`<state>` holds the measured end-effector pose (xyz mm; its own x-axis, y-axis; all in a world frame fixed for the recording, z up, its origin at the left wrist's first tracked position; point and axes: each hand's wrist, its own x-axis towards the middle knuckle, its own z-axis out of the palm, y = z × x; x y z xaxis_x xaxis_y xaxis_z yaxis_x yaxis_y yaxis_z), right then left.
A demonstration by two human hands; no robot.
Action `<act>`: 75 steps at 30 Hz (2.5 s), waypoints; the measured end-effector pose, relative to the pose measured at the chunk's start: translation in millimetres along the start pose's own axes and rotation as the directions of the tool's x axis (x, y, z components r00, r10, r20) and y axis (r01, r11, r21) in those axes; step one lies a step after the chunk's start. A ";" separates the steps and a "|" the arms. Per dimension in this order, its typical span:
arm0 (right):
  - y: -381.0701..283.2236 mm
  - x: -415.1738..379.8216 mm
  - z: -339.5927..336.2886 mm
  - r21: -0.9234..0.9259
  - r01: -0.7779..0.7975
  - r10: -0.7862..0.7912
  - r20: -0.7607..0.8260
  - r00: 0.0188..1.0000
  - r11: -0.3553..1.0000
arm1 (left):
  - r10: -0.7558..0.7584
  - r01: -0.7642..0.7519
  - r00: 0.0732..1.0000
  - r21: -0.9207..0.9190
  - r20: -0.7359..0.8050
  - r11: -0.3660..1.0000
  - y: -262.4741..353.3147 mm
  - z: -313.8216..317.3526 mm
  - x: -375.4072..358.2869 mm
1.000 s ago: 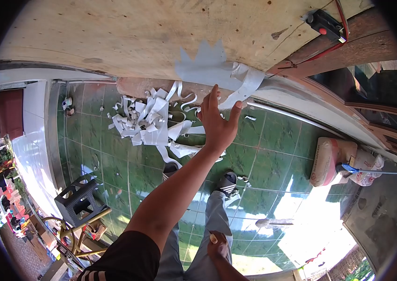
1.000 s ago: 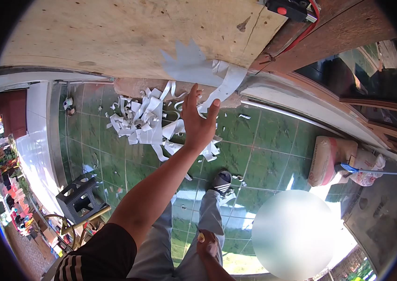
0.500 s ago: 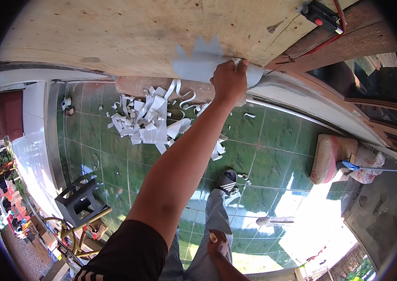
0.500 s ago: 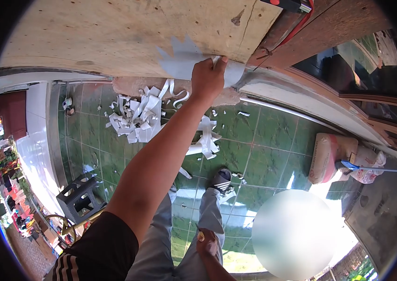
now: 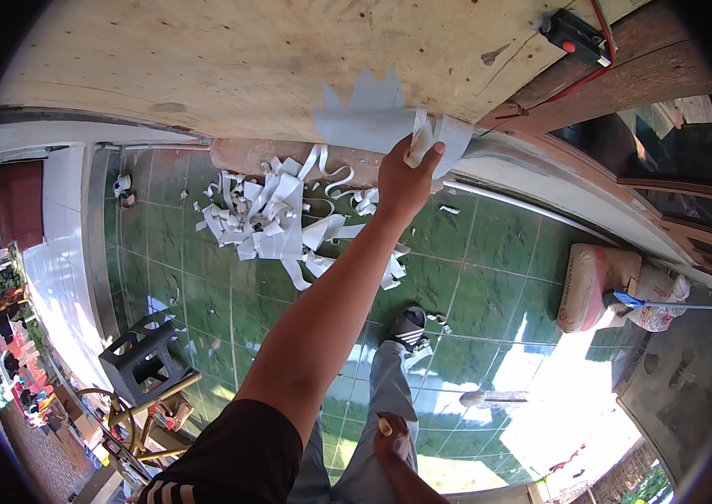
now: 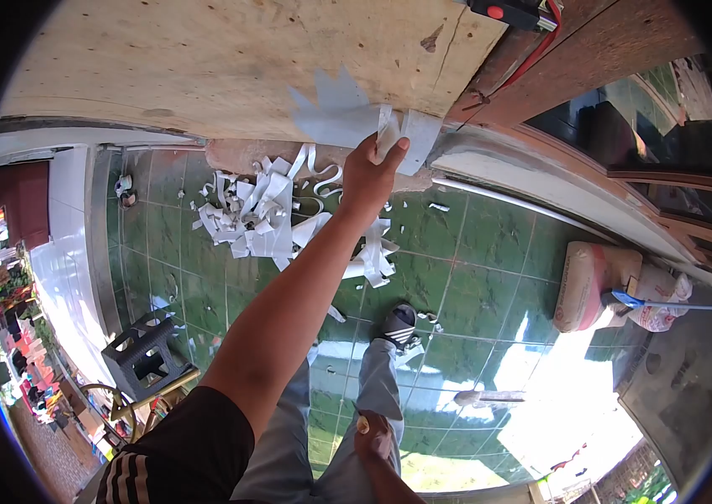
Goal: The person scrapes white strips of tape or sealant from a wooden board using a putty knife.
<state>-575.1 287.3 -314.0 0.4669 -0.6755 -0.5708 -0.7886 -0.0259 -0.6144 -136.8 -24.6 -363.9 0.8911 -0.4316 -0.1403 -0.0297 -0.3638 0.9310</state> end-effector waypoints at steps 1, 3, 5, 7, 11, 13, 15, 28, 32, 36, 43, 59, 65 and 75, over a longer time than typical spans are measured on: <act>-0.6 0.3 -0.7 0.001 -0.001 0.001 -0.004 1.000 1.000 | 0.081 -0.081 0.988 0.004 -0.128 0.997 -6.1 8.0 -4.3; -2.2 -1.4 -1.1 0.006 -0.003 0.003 -0.006 1.000 1.000 | 0.124 -0.131 0.968 -0.014 -0.219 0.991 -11.0 7.9 -4.9; -1.4 -1.5 1.0 0.000 -0.002 0.002 0.007 1.000 1.000 | 0.059 -0.072 0.987 -0.079 -0.149 0.994 -7.9 -7.2 7.5; 1.3 -3.5 2.2 -0.012 -0.008 0.008 0.010 1.000 1.000 | 0.092 -0.098 0.994 -0.083 -0.066 0.992 1.4 -11.1 19.5; 6.3 -5.3 6.9 -0.022 -0.030 0.030 0.006 1.000 0.999 | 0.042 -0.042 0.999 -0.036 -0.011 0.998 4.8 -12.5 30.4; 4.1 -4.2 5.4 -0.015 -0.038 0.038 0.009 0.999 0.999 | 0.037 -0.037 0.999 0.015 -0.005 0.999 -2.5 -17.6 30.0; 2.0 -3.6 3.9 -0.003 -0.044 0.044 0.012 0.999 0.999 | 0.083 -0.082 0.997 0.097 -0.007 0.992 -6.3 -23.0 23.3; 2.0 -0.6 1.3 0.007 -0.056 0.056 0.016 0.998 0.998 | 0.201 -0.178 0.964 0.134 -0.175 0.975 -31.0 -26.1 -2.6; -2.1 -0.4 0.4 0.013 -0.051 0.050 0.027 0.998 0.999 | 0.340 -0.303 0.917 0.189 -0.209 0.934 8.0 -15.5 -6.6; -2.1 0.6 0.5 -0.017 0.007 -0.008 -0.017 1.000 1.000 | 0.109 -0.100 0.994 0.236 -0.022 0.967 36.4 16.0 6.4; 2.9 -1.4 2.1 0.010 -0.043 0.043 0.011 0.999 0.999 | 0.040 -0.035 0.998 0.101 -0.052 0.994 24.9 23.2 19.5; -2.5 0.5 -2.9 -0.002 -0.041 0.041 0.012 0.999 0.999 | -0.096 0.097 0.995 0.025 -0.032 0.995 17.4 17.7 -2.4; 1.0 0.9 0.9 -0.025 0.009 -0.009 -0.024 1.000 1.000 | -0.043 0.043 0.999 -0.001 0.030 0.999 8.1 11.8 -7.3; -163.9 215.4 -67.1 0.017 0.547 -0.468 -0.498 0.730 0.837 | -0.195 0.156 0.968 0.231 0.157 0.960 -95.3 -133.0 -145.1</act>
<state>-372.1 96.6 -299.7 0.5104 -0.8482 0.1418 -0.3978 -0.3791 -0.8355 -203.0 182.4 -387.5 0.7976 -0.4761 -0.3703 0.0064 -0.6072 0.7945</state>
